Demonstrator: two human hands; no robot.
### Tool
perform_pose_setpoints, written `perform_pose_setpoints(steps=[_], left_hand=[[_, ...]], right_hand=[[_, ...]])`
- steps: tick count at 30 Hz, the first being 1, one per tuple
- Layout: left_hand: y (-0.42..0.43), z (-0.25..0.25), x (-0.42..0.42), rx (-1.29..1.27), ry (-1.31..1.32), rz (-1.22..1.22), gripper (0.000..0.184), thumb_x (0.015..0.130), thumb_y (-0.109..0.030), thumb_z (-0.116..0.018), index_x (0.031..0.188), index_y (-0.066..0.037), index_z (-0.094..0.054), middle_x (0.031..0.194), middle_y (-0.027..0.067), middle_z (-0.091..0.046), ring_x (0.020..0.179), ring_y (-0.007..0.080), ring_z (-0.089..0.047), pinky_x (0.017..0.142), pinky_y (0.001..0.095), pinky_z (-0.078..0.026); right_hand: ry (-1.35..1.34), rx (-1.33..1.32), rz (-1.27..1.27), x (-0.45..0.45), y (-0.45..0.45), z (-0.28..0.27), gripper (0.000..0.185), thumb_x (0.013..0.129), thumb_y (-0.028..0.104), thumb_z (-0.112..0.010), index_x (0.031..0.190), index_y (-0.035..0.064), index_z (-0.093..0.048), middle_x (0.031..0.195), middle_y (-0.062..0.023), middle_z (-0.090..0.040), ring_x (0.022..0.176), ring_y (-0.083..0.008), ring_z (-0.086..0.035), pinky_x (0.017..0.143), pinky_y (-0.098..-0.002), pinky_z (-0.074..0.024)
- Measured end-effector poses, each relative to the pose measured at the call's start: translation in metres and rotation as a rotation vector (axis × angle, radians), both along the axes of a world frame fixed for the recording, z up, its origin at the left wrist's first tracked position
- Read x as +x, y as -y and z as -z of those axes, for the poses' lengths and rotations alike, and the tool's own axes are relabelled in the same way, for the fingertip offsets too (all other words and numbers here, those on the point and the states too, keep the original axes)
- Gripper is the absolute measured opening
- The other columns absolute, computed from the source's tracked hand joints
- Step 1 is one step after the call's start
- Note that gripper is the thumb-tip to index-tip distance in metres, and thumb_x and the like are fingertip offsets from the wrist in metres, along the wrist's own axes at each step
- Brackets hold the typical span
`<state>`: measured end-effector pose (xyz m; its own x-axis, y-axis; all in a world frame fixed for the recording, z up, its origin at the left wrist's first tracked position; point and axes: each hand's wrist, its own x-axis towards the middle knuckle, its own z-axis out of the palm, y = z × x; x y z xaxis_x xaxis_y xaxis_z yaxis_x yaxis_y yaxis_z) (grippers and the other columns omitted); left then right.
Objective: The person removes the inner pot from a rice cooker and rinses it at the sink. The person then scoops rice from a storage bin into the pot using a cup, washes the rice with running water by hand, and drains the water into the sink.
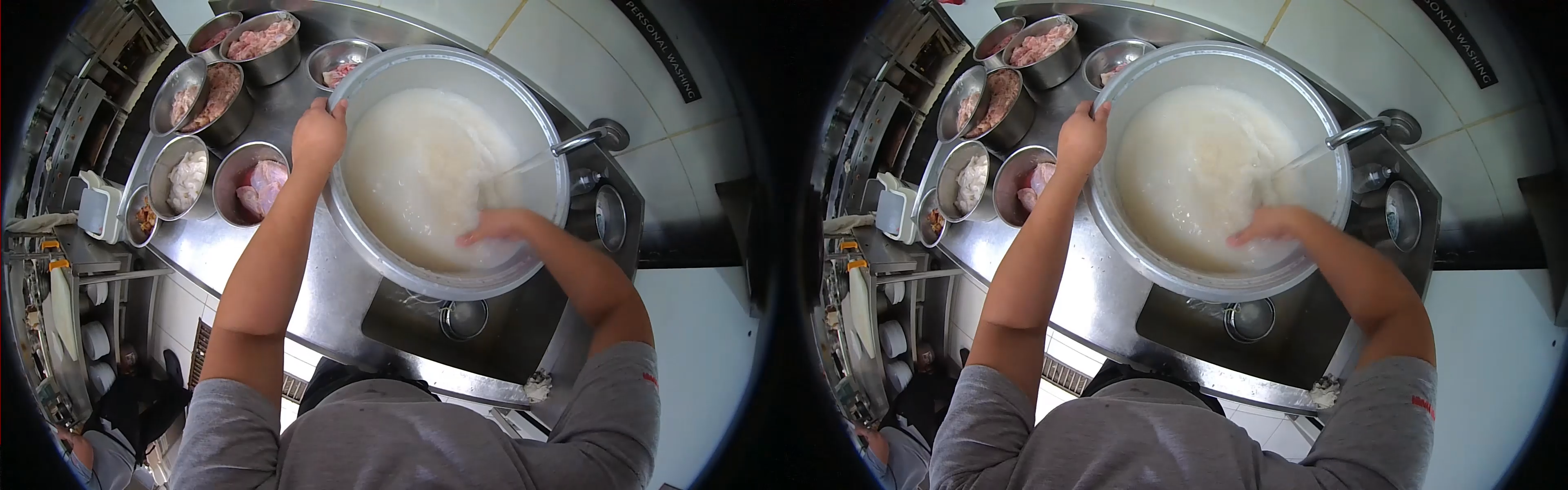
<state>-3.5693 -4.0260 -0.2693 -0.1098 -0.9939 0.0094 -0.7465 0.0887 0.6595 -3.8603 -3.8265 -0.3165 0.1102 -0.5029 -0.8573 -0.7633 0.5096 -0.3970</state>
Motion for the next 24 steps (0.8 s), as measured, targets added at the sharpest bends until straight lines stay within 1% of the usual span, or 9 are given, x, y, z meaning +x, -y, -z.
perform_pose_setpoints(steps=[2,4,6,8,10,17,20,22,24], left_hand=[[-0.002,-0.003,-0.001,0.005,-0.001,0.008,0.048,0.093,-0.039,-0.047,0.118,0.002,-0.055,0.109,0.0265,-0.061,0.103,0.0408,-0.058,0.089,0.0455,-0.045],[-0.002,-0.004,0.0,0.006,0.009,0.01,0.048,0.094,-0.039,-0.047,0.118,0.002,-0.055,0.109,0.0265,-0.061,0.103,0.0407,-0.058,0.089,0.0456,-0.045],[-0.001,0.0,-0.001,-0.023,0.027,-0.002,0.048,0.094,-0.038,-0.047,0.117,0.003,-0.055,0.108,0.0272,-0.061,0.102,0.041,-0.058,0.089,0.0456,-0.045],[-0.002,0.0,-0.001,-0.027,0.022,0.001,0.048,0.094,-0.038,-0.047,0.117,0.003,-0.055,0.108,0.0277,-0.061,0.102,0.041,-0.058,0.089,0.0454,-0.045],[-0.002,0.0,-0.001,-0.035,0.018,0.003,0.048,0.094,-0.038,-0.047,0.117,0.003,-0.055,0.108,0.0281,-0.061,0.102,0.0411,-0.058,0.089,0.0453,-0.045],[0.001,-0.002,-0.002,-0.054,0.046,0.015,0.048,0.093,-0.037,-0.048,0.115,0.004,-0.056,0.107,0.028,-0.061,0.102,0.0413,-0.058,0.089,0.0453,-0.045],[0.0,-0.002,0.0,-0.038,0.049,0.013,0.047,0.093,-0.037,-0.048,0.113,0.004,-0.056,0.107,0.0276,-0.061,0.101,0.0413,-0.058,0.089,0.0456,-0.045],[0.002,-0.001,-0.001,-0.033,0.033,0.019,0.047,0.093,-0.037,-0.048,0.113,0.004,-0.057,0.107,0.0275,-0.061,0.101,0.0412,-0.058,0.089,0.0458,-0.045],[0.003,0.001,0.0,-0.05,0.026,0.031,0.046,0.093,-0.038,-0.048,0.112,0.003,-0.057,0.106,0.0271,-0.062,0.101,0.0411,-0.059,0.088,0.0462,-0.045]], right_hand=[[-0.188,-0.148,-0.262,0.042,-0.004,0.002,0.06,0.075,0.039,-0.069,0.123,0.0029,-0.059,0.128,-0.0238,-0.052,0.114,-0.0346,-0.053,0.094,-0.0445,-0.0441],[-0.282,-0.19,-0.847,0.075,0.011,0.044,0.042,0.077,0.034,-0.06,0.103,0.0017,-0.069,0.108,-0.0184,-0.066,0.1,-0.0372,-0.062,0.089,-0.0449,-0.047],[-0.459,-0.301,-0.762,0.114,0.019,0.044,0.032,0.076,0.026,-0.055,0.095,0.0053,-0.071,0.099,-0.0123,-0.069,0.091,-0.0325,-0.066,0.084,-0.0474,-0.0494],[-0.667,-0.441,-0.784,0.147,0.033,0.052,0.03,0.077,0.024,-0.055,0.098,0.0095,-0.072,0.102,-0.0115,-0.068,0.095,-0.0284,-0.065,0.087,-0.0474,-0.0487],[-0.546,-0.458,-0.858,0.15,0.063,0.057,0.037,0.076,0.029,-0.058,0.1,0.0039,-0.069,0.103,-0.0159,-0.066,0.097,-0.0306,-0.062,0.087,-0.0442,-0.0483],[-0.34,-0.587,-0.244,0.092,0.181,0.077,0.038,0.08,0.031,-0.056,0.101,0.0024,-0.068,0.109,-0.0178,-0.064,0.102,-0.0316,-0.06,0.089,-0.0436,-0.0473],[-0.465,-0.678,-0.412,0.016,0.189,0.095,0.04,0.084,0.032,-0.055,0.109,0.0027,-0.065,0.117,-0.0214,-0.06,0.106,-0.0322,-0.058,0.089,-0.044,-0.0464],[-0.521,-0.804,-0.142,-0.022,0.161,0.084,0.042,0.083,0.03,-0.06,0.117,0.0052,-0.061,0.113,-0.0221,-0.062,0.106,-0.0318,-0.059,0.09,-0.0429,-0.0464],[-0.434,-0.683,0.131,-0.048,0.128,0.064,0.049,0.081,0.024,-0.065,0.123,0.0028,-0.055,0.101,-0.0181,-0.065,0.104,-0.0326,-0.059,0.088,-0.0451,-0.0475]])
